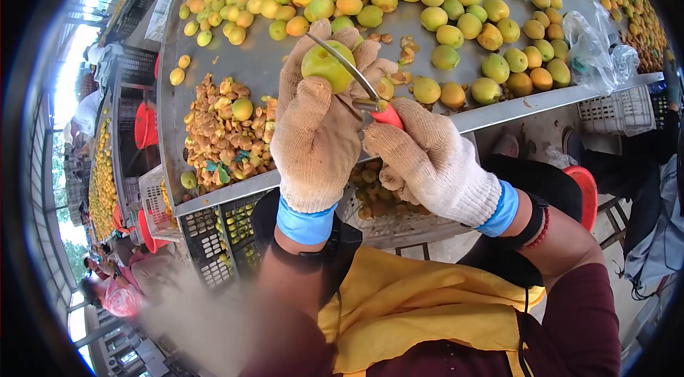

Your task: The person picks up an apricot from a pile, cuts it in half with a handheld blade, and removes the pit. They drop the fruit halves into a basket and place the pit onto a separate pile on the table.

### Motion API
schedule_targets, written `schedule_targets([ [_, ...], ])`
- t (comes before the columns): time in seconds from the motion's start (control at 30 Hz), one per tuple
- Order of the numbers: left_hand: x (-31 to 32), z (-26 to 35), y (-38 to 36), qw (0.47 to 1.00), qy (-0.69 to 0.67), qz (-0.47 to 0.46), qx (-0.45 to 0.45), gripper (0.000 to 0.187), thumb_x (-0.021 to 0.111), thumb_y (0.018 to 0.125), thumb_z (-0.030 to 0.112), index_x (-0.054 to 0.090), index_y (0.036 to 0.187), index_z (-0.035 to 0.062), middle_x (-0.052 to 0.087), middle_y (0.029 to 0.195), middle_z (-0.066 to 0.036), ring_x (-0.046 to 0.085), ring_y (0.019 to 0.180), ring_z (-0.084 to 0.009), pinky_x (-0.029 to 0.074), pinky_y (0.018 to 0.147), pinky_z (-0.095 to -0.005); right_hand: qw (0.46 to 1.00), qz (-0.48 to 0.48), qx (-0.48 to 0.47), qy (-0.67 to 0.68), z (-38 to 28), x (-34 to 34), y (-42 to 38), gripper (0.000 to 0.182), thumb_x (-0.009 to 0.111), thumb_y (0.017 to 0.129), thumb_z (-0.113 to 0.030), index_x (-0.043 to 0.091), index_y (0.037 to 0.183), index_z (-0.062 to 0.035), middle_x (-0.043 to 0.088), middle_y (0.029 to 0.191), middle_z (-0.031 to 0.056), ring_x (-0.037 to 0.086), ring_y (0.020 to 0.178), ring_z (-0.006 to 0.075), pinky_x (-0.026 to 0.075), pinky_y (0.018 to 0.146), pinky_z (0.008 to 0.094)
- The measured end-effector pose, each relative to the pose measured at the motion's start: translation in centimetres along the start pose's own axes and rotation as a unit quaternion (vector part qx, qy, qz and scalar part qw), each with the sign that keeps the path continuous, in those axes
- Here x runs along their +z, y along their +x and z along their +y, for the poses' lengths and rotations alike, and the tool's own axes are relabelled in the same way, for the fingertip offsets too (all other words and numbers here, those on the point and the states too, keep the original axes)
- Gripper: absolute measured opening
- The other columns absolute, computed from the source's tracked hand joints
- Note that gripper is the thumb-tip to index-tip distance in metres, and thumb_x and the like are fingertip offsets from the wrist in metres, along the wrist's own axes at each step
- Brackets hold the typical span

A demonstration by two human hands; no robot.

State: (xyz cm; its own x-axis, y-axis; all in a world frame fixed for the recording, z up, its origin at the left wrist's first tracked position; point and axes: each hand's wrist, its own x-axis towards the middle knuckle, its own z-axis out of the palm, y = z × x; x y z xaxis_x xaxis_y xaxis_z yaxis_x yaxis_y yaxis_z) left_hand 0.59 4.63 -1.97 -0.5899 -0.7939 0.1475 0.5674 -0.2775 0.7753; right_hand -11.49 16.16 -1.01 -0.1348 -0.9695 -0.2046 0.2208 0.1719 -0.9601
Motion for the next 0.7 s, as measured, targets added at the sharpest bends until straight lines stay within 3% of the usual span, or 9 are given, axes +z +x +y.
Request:
schedule_targets([
  [0.37,0.7,0.8,-1.1,0.996,0.085,-0.020,0.034,0.068,0.060,0.106,0.032,0.033,0.157,-0.0025,0.057,0.143,-0.019,0.061,0.128,-0.0333,0.051,0.110,-0.0499,0.997,-0.030,-0.003,-0.068,0.5,0.2,0.1,0.037,0.061,0.107,-0.037,0.064,0.111,-0.0008,0.063,0.066,0.0069,0.065,0.062,0.0141,0.052,0.059,0.0316],
  [0.47,1.1,0.2,-1.5,1.000,0.019,-0.023,0.008,0.067,0.060,0.106,0.034,0.035,0.156,-0.0037,0.061,0.138,-0.019,0.066,0.120,-0.0339,0.054,0.106,-0.0476,0.990,-0.009,-0.065,-0.127,0.9,0.5,0.3,0.038,0.062,0.107,-0.037,0.065,0.112,0.0002,0.065,0.066,0.0094,0.069,0.063,0.0185,0.054,0.060,0.0329],
  [0.57,0.5,0.8,-1.2,0.996,0.087,-0.001,-0.022,0.068,0.061,0.106,0.040,0.039,0.153,-0.0043,0.066,0.130,-0.019,0.069,0.115,-0.0341,0.055,0.103,-0.0459,0.990,-0.015,-0.062,-0.123,0.0,0.1,0.7,0.040,0.062,0.106,-0.040,0.066,0.114,-0.0002,0.066,0.068,0.0121,0.072,0.066,0.0213,0.055,0.062,0.0347],
  [0.63,0.0,1.7,-0.9,0.991,0.124,0.000,-0.040,0.067,0.060,0.106,0.043,0.041,0.152,-0.0039,0.068,0.128,-0.018,0.069,0.115,-0.0332,0.056,0.102,-0.0453,0.991,-0.035,0.022,-0.125,-1.1,-0.4,0.7,0.041,0.062,0.105,-0.042,0.067,0.115,-0.0020,0.067,0.070,0.0127,0.073,0.066,0.0218,0.056,0.063,0.0362],
  [0.67,-0.1,1.9,-0.7,0.985,0.162,0.001,-0.060,0.067,0.058,0.107,0.045,0.043,0.150,-0.0036,0.069,0.125,-0.018,0.069,0.114,-0.0322,0.056,0.101,-0.0447,0.990,-0.030,0.020,-0.134,-1.1,-0.4,0.6,0.043,0.061,0.105,-0.045,0.068,0.116,-0.0040,0.067,0.073,0.0158,0.073,0.068,0.0283,0.057,0.065,0.0380],
  [0.7,-0.1,1.5,-0.6,0.985,0.162,0.001,-0.061,0.067,0.058,0.107,0.045,0.043,0.150,-0.0036,0.069,0.125,-0.018,0.069,0.114,-0.0322,0.056,0.101,-0.0447,0.990,-0.029,0.021,-0.133,-0.8,-0.4,0.6,0.043,0.061,0.105,-0.045,0.068,0.116,-0.0040,0.067,0.073,0.0158,0.073,0.068,0.0283,0.057,0.065,0.0380],
])
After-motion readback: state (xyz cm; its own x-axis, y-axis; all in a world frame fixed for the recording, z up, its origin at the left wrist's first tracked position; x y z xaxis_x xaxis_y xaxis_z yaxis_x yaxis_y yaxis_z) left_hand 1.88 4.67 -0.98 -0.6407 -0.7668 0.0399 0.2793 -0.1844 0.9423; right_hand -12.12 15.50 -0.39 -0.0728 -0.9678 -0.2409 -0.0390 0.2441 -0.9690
